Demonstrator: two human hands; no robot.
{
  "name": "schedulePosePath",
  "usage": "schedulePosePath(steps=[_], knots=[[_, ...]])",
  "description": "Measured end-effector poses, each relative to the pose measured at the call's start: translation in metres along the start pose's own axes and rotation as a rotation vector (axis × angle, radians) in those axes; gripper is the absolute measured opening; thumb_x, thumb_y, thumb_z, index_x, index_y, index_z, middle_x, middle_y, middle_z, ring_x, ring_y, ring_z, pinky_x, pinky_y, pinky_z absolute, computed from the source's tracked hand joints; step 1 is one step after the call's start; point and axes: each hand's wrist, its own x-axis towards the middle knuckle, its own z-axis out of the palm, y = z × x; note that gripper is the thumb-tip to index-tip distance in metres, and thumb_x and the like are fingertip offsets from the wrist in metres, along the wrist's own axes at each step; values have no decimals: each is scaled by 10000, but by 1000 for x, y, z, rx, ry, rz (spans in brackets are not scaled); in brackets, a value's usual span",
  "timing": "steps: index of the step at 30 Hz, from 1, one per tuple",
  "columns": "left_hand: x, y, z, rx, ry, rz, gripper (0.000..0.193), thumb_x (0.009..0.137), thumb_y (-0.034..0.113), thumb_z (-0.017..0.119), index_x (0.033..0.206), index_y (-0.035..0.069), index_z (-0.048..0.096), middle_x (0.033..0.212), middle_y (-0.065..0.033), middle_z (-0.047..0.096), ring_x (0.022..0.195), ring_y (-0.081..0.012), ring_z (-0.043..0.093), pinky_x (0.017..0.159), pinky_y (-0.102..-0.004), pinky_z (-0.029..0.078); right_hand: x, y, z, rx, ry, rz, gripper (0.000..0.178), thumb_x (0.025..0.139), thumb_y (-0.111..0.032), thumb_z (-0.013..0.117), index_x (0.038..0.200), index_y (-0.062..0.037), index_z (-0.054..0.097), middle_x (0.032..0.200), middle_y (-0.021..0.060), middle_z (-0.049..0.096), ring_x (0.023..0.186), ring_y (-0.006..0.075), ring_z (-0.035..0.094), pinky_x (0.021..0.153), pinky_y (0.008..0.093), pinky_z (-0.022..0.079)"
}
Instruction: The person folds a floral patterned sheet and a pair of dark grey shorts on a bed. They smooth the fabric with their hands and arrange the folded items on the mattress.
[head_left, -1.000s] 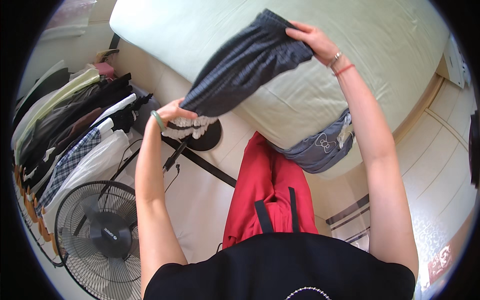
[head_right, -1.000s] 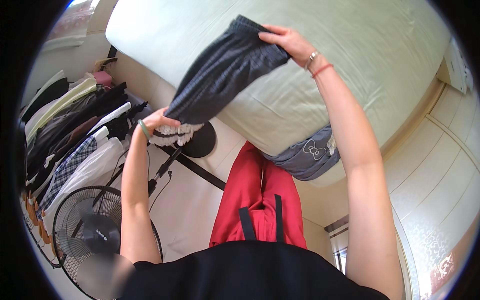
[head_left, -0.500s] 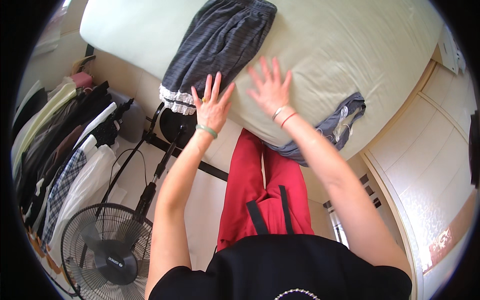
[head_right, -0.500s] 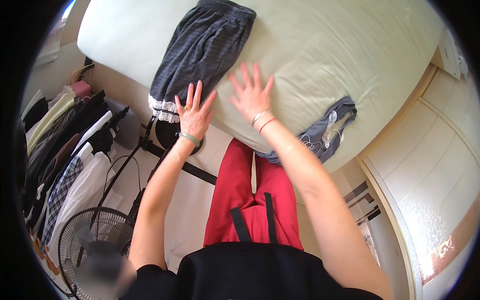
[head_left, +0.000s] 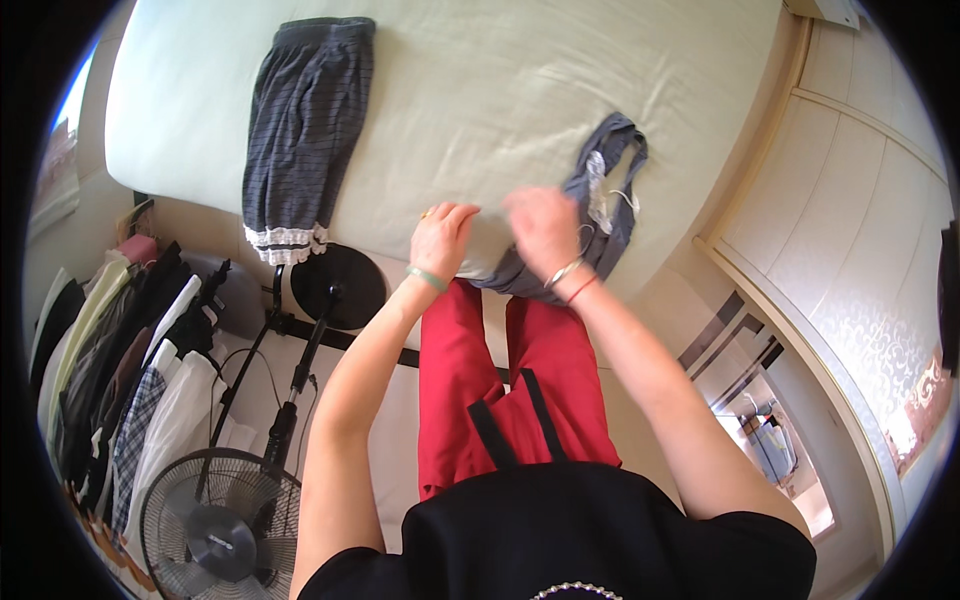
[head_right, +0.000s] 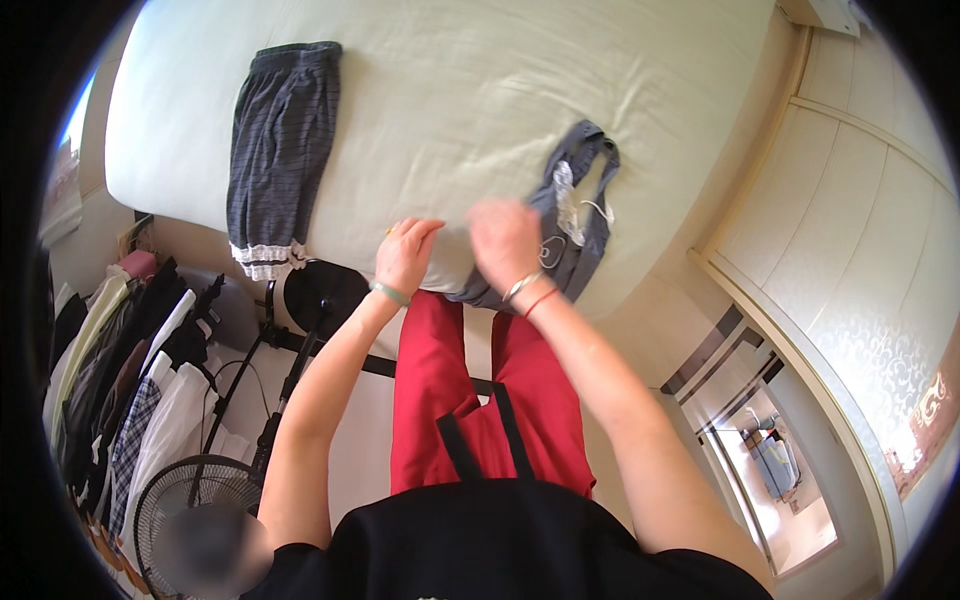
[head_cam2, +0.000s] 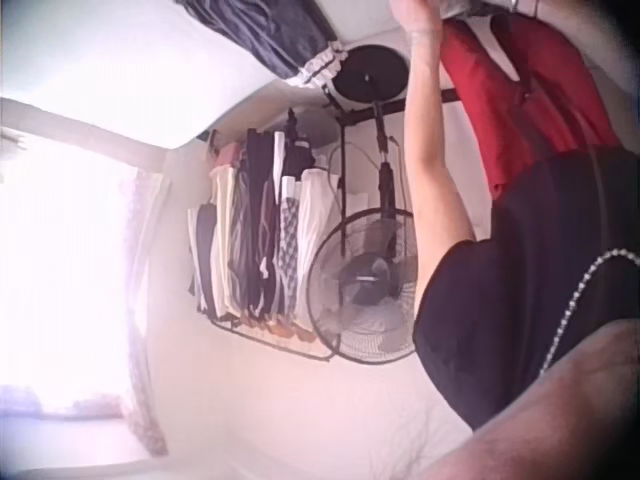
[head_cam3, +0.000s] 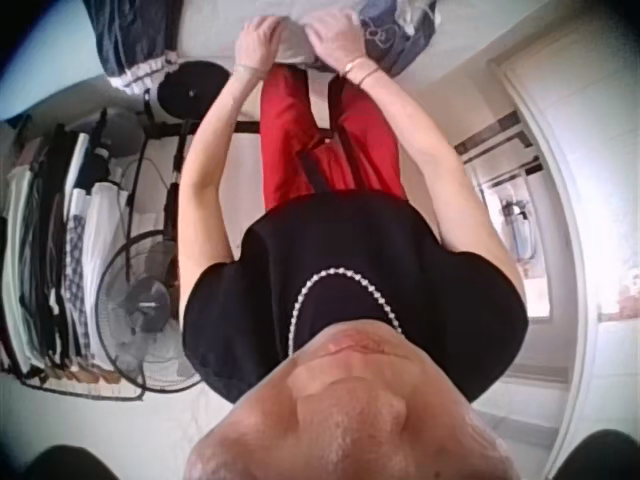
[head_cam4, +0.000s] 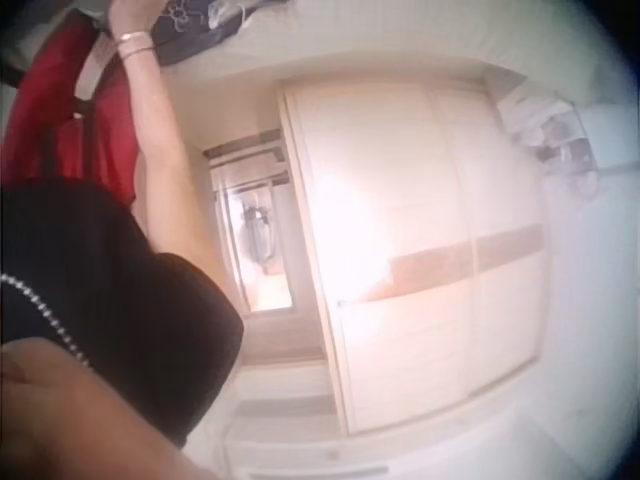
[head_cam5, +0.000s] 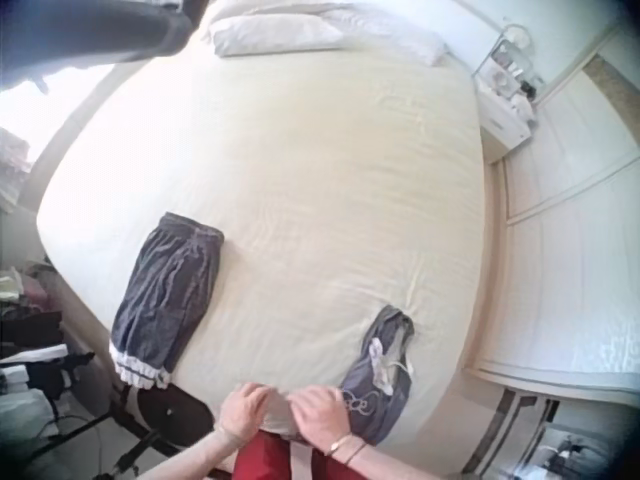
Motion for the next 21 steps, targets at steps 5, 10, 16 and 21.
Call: schedulePosePath(steps=[5,10,16,21], knots=[[54,79,83,-394,61,-133,172,924,127,593,1043,59,697,848,-109,708,708,-226,673,672,-312,522,26,153,-82,-88,317,502,316,782,-218,736,1036,-53,646,973,121,672,932,285,635,844,396,498],[55,134,137,-441,118,-156,173,904,151,628,1050,91,697,854,-81,672,731,-205,653,692,-322,523,-23,203,-90,169,-14,755,477,794,-388,760,1054,-3,650,966,148,717,885,261,692,778,372,542],[38,161,148,223,-113,-94,208,858,308,682,947,120,679,901,-103,640,874,-315,639,750,-444,499,-90,186,-54,373,-133,716,340,820,-328,705,853,5,650,769,207,651,713,355,636,654,419,491],[43,162,148,108,191,-146,194,870,298,675,908,109,659,949,-107,625,816,-310,630,720,-429,490,-81,194,-74,1051,79,933,442,819,-283,758,1142,-20,609,959,38,677,826,113,623,680,276,494]])
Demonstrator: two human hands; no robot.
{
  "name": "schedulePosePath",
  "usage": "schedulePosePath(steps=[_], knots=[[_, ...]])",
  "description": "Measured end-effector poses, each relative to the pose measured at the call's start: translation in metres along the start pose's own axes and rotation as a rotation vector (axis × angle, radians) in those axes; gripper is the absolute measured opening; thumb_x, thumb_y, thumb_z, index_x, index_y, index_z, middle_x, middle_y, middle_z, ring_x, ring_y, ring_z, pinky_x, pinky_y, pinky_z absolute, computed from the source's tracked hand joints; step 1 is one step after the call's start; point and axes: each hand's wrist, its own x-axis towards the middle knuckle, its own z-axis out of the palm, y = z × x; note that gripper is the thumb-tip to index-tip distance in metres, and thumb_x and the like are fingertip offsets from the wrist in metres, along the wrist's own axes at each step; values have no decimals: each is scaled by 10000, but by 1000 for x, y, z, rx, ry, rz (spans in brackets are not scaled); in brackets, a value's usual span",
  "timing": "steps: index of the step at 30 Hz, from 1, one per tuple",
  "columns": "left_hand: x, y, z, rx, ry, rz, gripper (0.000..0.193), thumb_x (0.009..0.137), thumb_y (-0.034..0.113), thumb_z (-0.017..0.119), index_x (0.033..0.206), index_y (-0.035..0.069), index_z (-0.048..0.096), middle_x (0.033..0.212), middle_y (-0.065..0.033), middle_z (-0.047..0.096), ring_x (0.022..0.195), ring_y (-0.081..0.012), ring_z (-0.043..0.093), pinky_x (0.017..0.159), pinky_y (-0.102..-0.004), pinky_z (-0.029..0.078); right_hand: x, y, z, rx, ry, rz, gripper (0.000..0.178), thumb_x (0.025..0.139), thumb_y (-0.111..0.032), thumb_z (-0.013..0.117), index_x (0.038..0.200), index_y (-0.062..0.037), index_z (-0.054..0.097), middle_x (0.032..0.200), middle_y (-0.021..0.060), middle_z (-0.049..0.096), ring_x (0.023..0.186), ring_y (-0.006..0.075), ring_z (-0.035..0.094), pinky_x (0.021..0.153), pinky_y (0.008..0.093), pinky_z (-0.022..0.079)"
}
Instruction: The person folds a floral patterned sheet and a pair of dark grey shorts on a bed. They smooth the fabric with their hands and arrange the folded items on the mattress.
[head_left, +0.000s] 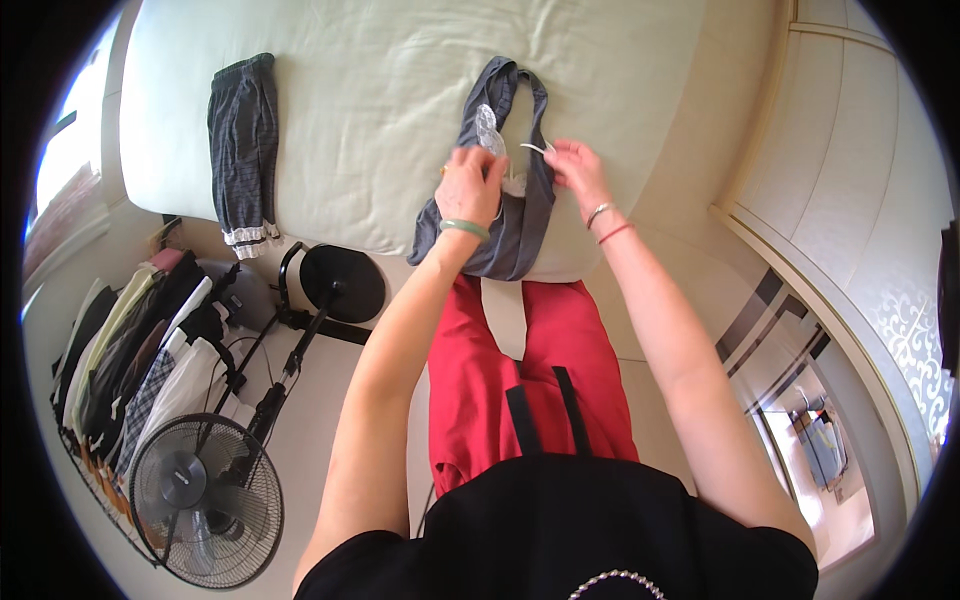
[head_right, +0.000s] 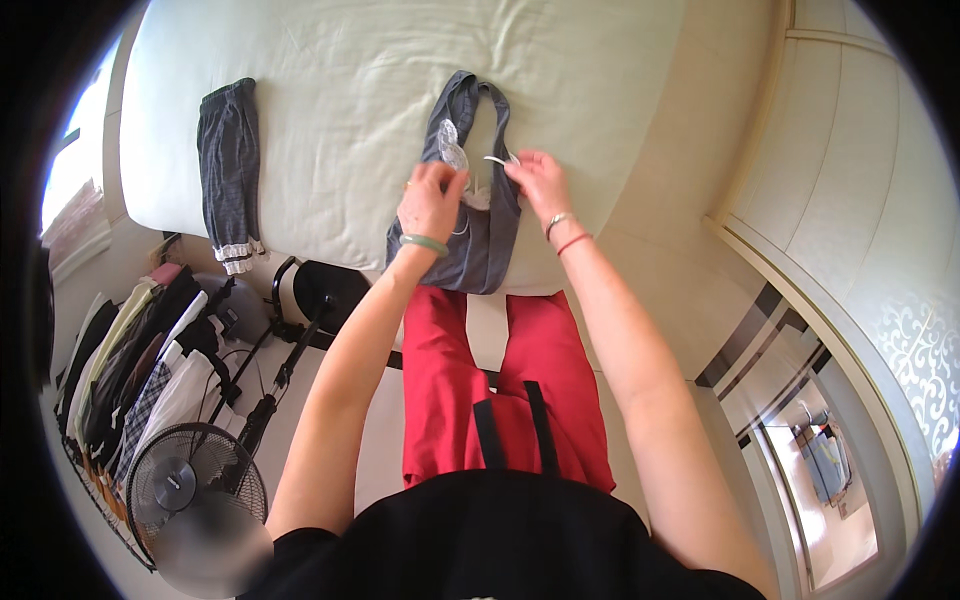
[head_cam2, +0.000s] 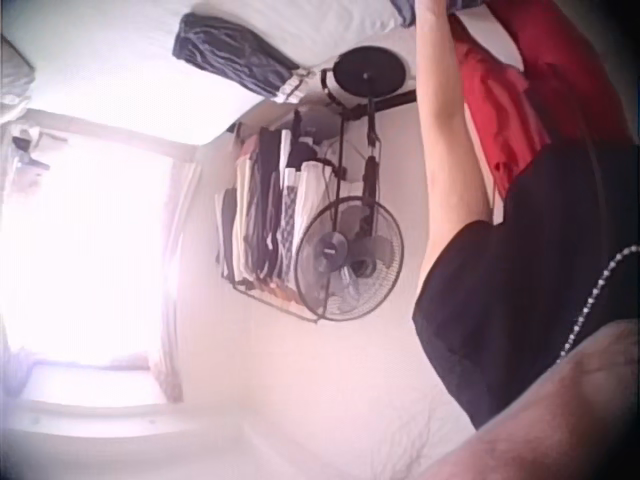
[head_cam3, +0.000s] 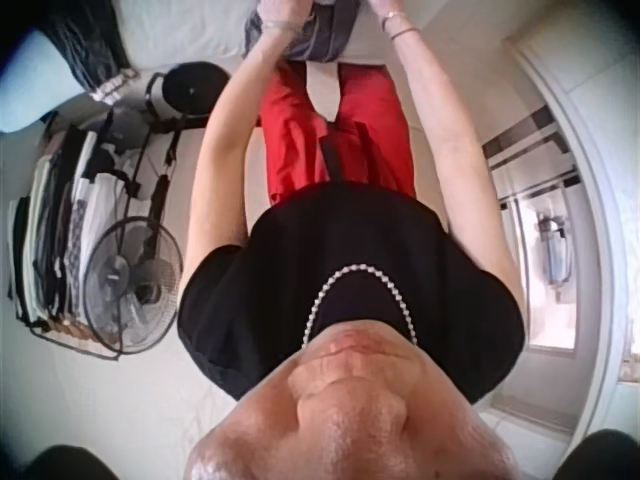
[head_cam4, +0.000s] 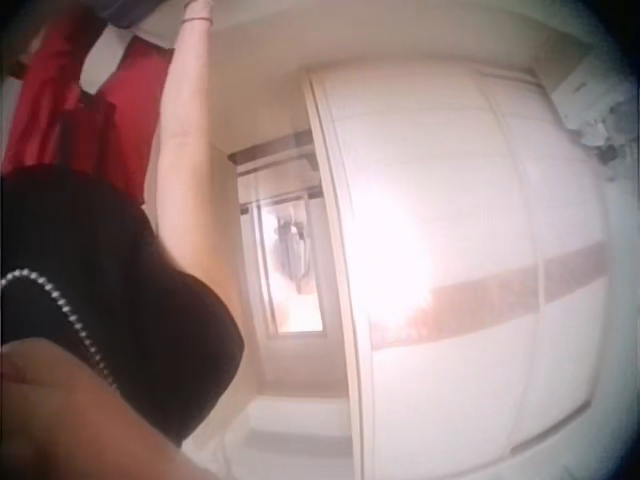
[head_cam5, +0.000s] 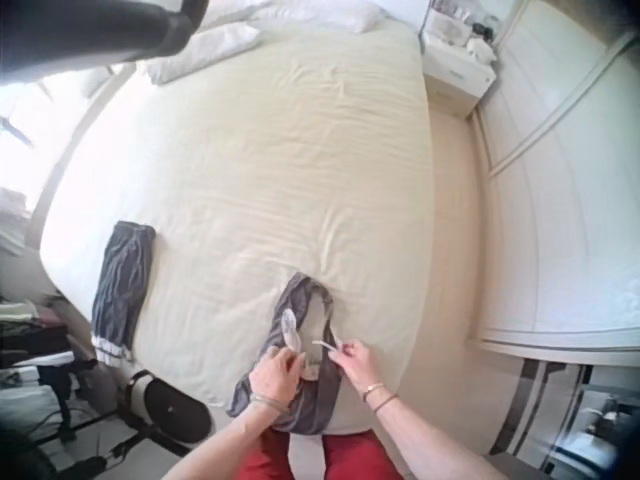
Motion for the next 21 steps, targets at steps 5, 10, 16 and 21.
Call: schedulePosePath(steps=[5,10,16,21], knots=[[58,18,18,-165,187,208,431,851,273,687,1238,107,597,1217,-112,585,879,-267,639,813,-369,503,33,-68,11,84,-263,76,490,841,-309,749,1209,-26,592,967,27,669,770,92,599,663,231,462],[85,36,12,103,-65,-77,496,818,368,696,1231,106,617,1208,-114,639,1031,-328,639,869,-401,493,34,-68,16,-13,-302,100,311,856,-274,731,1051,-48,644,834,-8,641,638,61,517,614,218,432],[17,1,-33,-639,-52,-124,255,853,192,675,1065,52,688,816,-17,697,836,-128,650,759,-278,493,-33,-51,0,11,-242,-94,173,857,-161,678,941,-15,639,814,5,627,723,96,569,676,241,462],[-85,8,-95,-1092,-370,-374,100,893,86,617,966,30,654,928,32,618,904,-69,537,843,-242,430,-112,-69,-16,-81,-585,-6,179,912,-182,637,996,-25,628,813,-9,617,719,74,585,662,225,448]])
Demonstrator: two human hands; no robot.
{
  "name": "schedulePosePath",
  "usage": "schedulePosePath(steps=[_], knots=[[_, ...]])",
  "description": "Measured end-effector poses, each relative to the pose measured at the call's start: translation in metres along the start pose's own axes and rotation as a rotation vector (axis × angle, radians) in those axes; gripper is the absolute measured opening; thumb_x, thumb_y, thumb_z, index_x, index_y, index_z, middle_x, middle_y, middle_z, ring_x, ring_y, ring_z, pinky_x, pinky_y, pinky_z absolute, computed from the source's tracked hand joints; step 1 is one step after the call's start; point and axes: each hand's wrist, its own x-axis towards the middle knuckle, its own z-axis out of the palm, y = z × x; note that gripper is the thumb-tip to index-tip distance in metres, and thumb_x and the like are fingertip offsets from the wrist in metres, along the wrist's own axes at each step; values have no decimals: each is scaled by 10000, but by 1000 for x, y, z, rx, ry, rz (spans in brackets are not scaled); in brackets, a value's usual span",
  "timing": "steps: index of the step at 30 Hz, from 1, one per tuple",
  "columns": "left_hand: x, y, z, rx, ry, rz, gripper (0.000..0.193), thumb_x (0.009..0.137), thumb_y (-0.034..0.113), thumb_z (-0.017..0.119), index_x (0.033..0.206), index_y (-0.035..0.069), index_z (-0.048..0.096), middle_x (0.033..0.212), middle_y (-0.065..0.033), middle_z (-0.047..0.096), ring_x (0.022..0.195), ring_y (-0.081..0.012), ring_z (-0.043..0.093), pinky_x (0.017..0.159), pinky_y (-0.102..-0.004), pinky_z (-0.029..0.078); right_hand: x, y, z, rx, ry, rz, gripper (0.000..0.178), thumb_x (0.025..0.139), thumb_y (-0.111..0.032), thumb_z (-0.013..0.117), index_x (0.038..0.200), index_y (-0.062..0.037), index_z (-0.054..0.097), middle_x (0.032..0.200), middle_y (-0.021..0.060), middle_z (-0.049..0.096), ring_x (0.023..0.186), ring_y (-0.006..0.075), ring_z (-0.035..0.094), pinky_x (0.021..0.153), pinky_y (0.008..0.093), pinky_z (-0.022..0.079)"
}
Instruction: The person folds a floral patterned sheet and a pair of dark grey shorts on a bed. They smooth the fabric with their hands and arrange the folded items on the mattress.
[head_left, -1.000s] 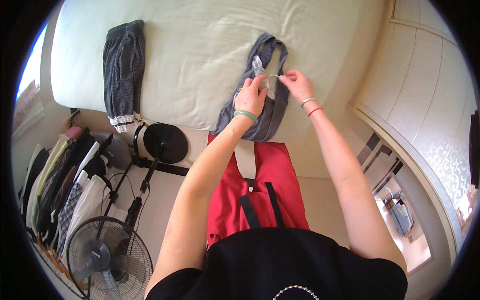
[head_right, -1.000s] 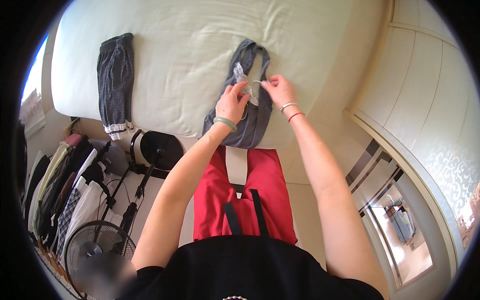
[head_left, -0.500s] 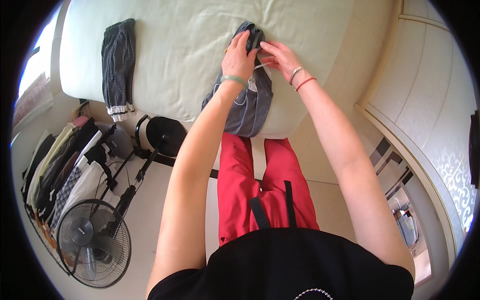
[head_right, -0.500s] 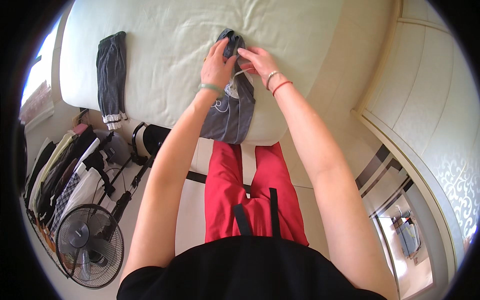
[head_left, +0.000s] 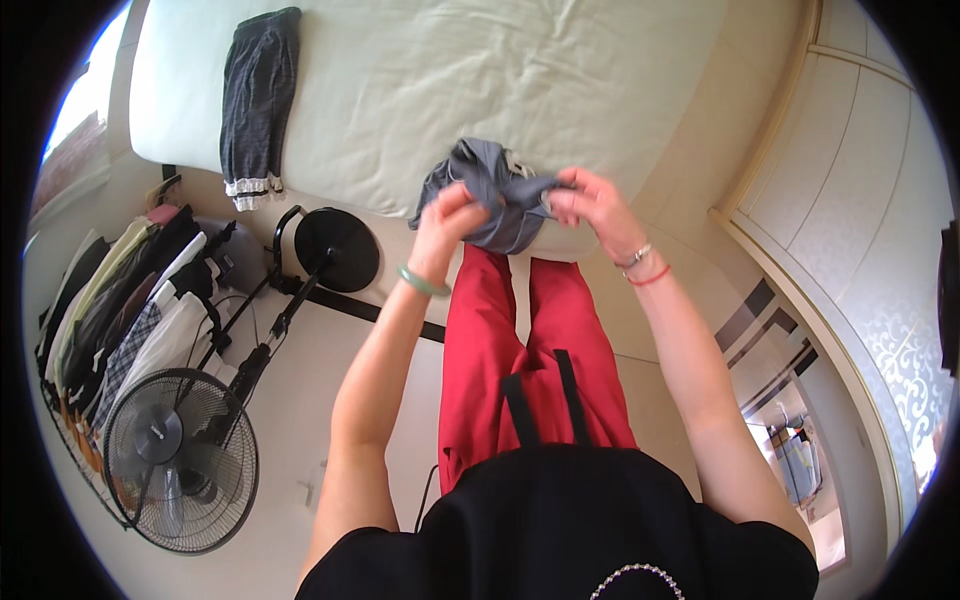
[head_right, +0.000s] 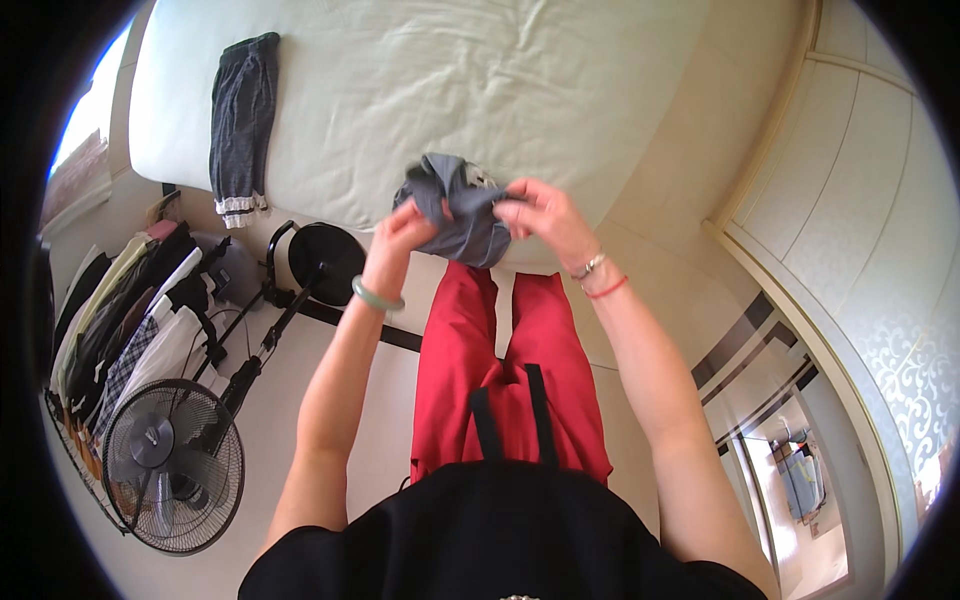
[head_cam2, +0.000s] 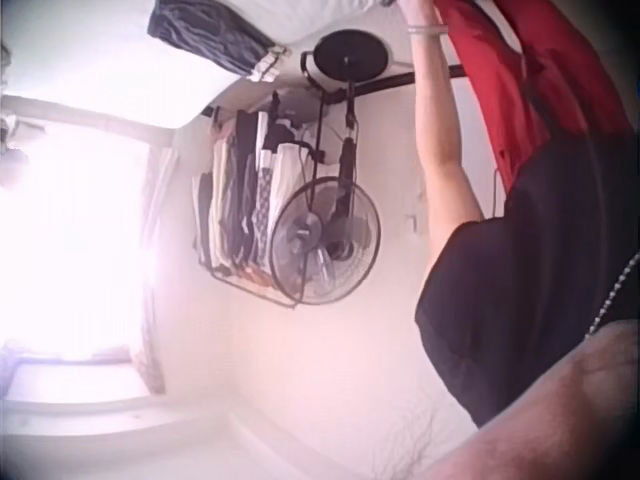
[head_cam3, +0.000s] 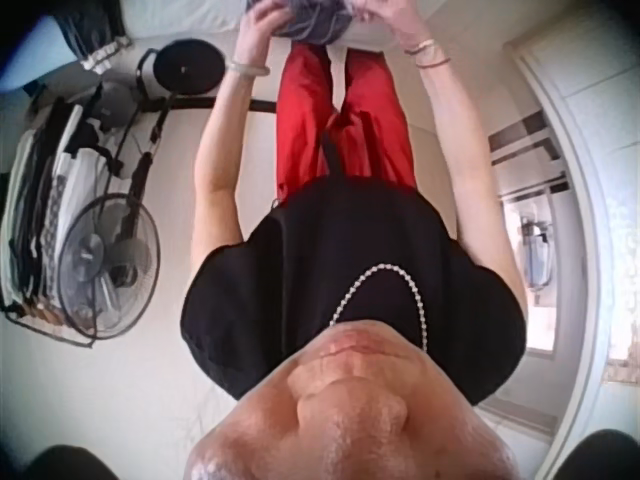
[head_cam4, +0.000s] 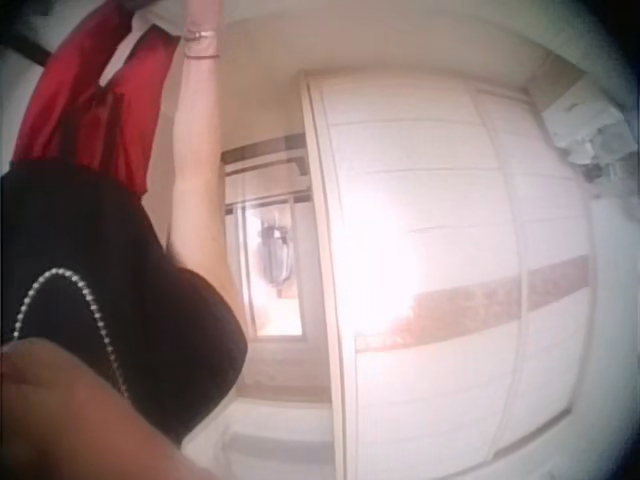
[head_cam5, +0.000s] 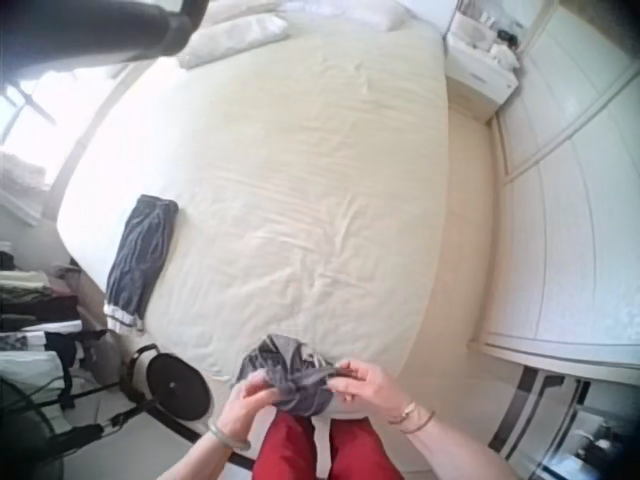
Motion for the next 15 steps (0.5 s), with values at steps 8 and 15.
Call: schedulePosePath(steps=[8,15], knots=[[-128,1,2,-230,255,8,199,965,163,543,845,13,596,938,-100,642,992,-184,551,928,-324,401,-89,-19,79,-241,44,115,186,937,-193,647,887,-13,638,715,9,623,623,70,584,607,229,466],[-199,17,-17,-555,106,-133,355,1037,351,440,1104,35,585,563,57,296,615,-101,324,679,-262,331,-138,-45,111,-294,158,-8,133,979,-121,557,893,-19,560,784,35,632,696,92,612,678,259,505]])
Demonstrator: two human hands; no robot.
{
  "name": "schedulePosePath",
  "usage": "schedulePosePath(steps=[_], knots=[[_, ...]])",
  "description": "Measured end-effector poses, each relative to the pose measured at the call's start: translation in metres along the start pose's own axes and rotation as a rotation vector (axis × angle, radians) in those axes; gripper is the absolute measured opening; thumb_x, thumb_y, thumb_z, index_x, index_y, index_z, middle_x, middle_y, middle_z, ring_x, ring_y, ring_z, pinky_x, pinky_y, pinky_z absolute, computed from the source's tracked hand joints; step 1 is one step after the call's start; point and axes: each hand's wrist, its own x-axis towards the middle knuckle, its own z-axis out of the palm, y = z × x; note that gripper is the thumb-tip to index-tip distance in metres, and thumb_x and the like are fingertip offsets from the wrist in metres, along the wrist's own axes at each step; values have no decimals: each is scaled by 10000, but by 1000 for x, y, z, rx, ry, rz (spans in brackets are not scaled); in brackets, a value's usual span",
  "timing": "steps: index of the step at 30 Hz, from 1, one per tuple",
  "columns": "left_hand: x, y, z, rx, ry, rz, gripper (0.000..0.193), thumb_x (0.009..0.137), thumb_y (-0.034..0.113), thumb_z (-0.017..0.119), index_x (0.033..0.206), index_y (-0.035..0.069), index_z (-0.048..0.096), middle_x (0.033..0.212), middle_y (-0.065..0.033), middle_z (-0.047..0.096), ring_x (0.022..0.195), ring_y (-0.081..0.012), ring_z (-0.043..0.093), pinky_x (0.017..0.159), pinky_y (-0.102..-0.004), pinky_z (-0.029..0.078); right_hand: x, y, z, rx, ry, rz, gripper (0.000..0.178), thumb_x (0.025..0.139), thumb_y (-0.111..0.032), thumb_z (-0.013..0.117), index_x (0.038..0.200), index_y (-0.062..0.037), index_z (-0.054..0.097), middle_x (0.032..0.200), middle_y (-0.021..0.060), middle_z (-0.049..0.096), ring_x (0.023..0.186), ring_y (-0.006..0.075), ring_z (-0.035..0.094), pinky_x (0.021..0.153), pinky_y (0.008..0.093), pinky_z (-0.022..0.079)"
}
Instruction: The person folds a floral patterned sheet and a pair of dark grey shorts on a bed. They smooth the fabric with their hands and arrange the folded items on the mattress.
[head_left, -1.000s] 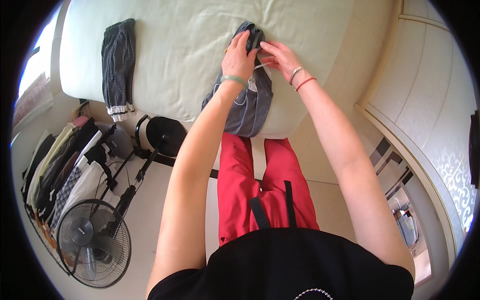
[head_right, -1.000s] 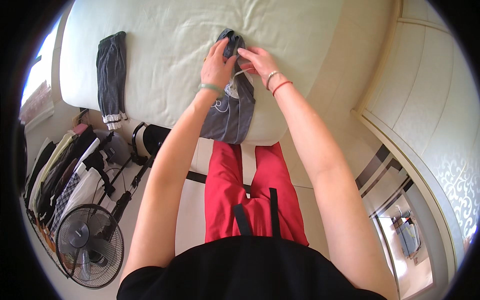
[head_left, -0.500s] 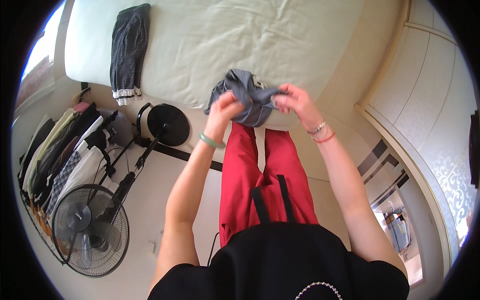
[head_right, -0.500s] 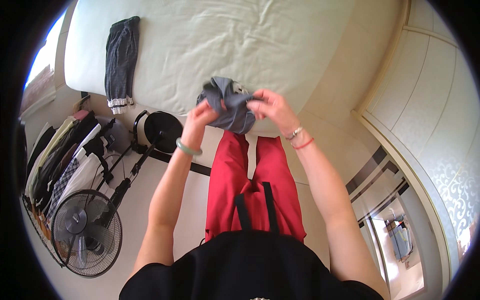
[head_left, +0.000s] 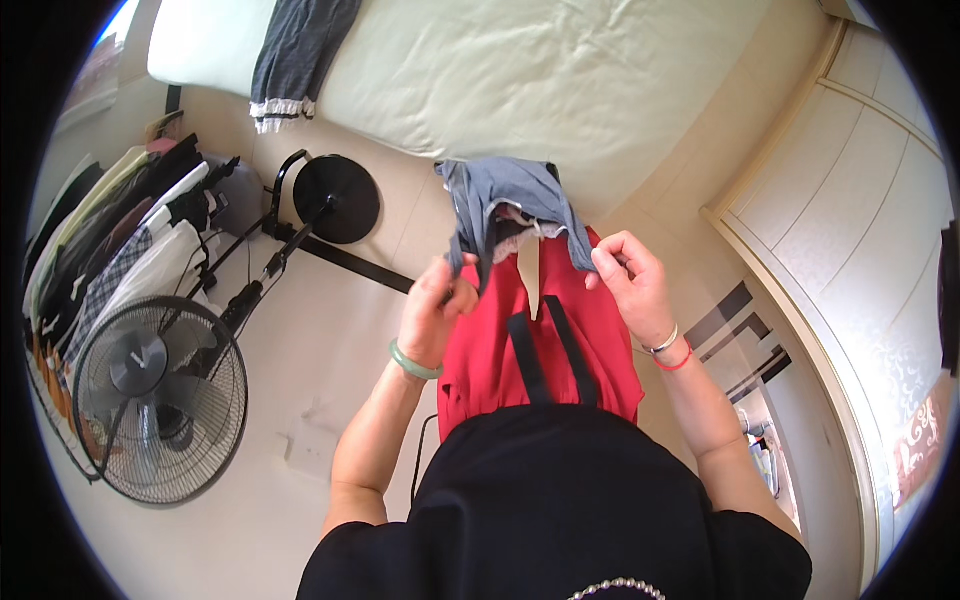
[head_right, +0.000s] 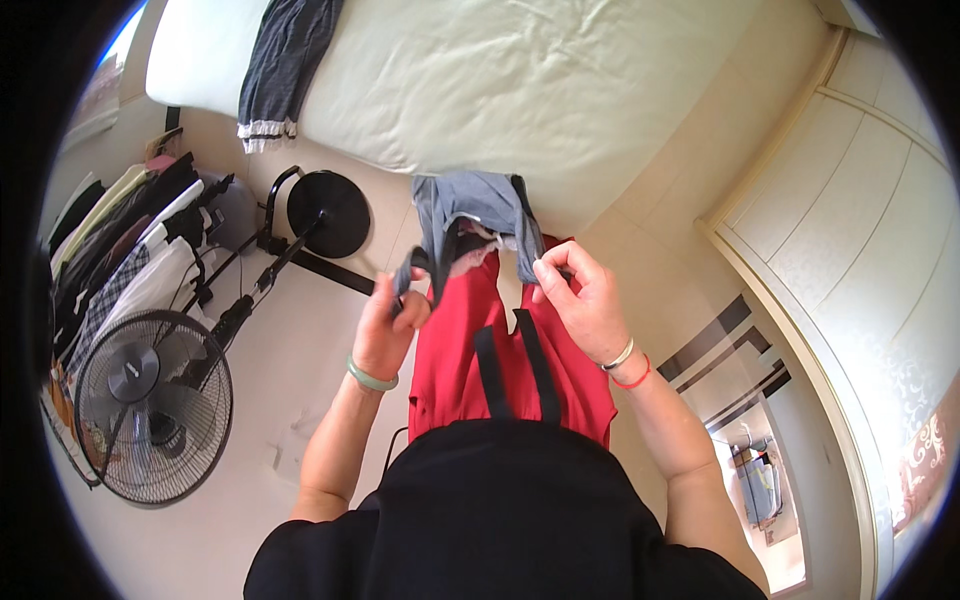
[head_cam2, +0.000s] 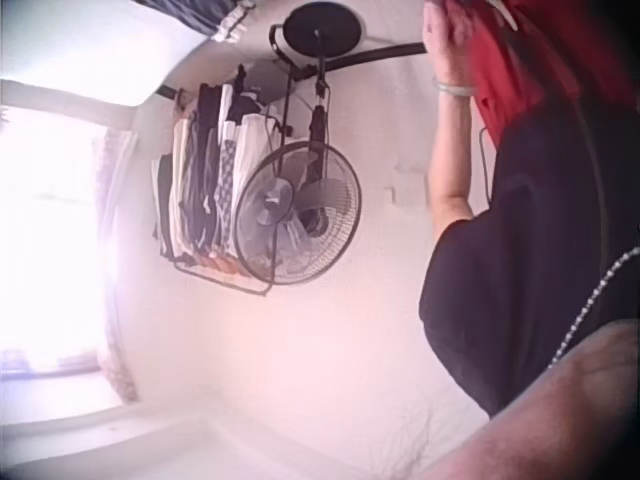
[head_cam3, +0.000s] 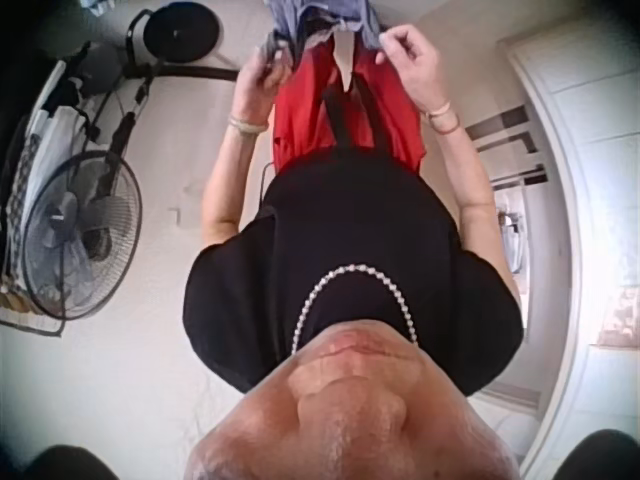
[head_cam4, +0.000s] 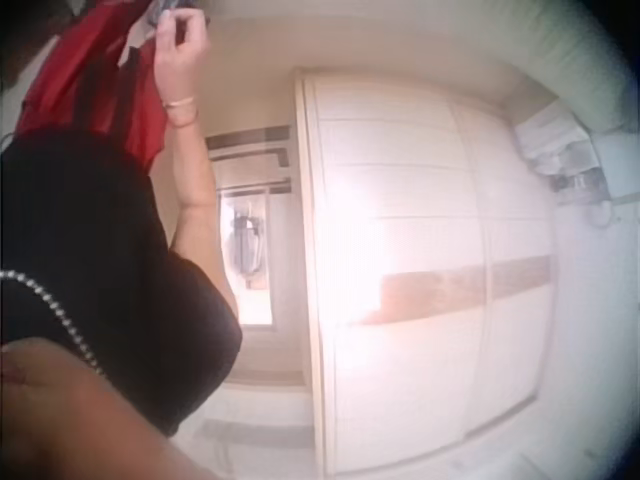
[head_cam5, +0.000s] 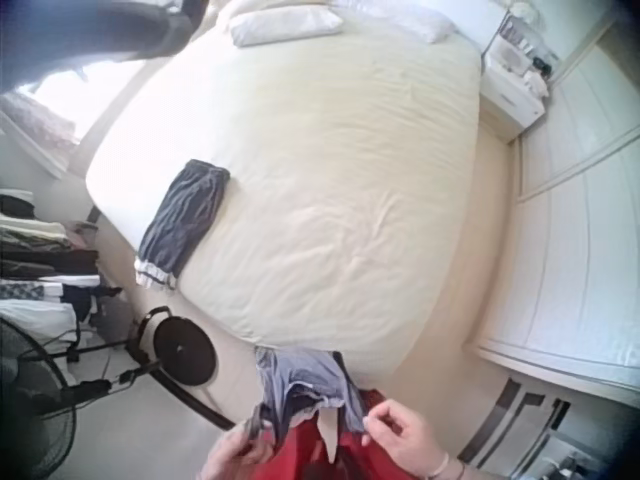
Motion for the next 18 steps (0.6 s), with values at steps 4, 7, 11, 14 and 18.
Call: schedulePosePath(steps=[4,7,11,14,18], knots=[[-39,-1,12,175,238,-46,350,1040,302,441,1224,29,560,559,53,373,510,-57,343,635,-232,388,-15,-17,3,282,-20,64,151,1007,-135,488,911,-27,528,825,76,650,724,124,628,704,290,524],[-63,-11,15,-55,386,201,431,1044,415,387,1357,135,484,918,-46,612,681,-134,574,776,-312,491,-27,-23,-5,333,44,24,175,1019,-140,444,909,-25,517,861,108,669,750,148,638,753,309,527],[-83,-19,27,-267,493,547,500,1045,436,368,1485,202,331,1459,-128,432,1315,-283,461,1076,-411,403,-39,-35,-13,484,62,-36,170,1013,-141,445,913,-25,518,929,148,681,827,175,637,838,330,511],[-87,-24,44,-331,480,702,514,1044,429,370,1504,216,287,1527,-137,337,1390,-302,371,1135,-438,349,-44,-43,-10,569,9,-6,78,975,-84,499,1011,-17,517,1011,174,666,858,186,632,859,339,508],[-88,-41,60,-296,372,787,548,1041,442,360,1528,225,231,1580,-136,226,1408,-354,331,1157,-462,305,-50,-58,20,482,-199,15,587,890,64,571,1419,-30,333,1166,174,607,938,180,620,858,338,529]])
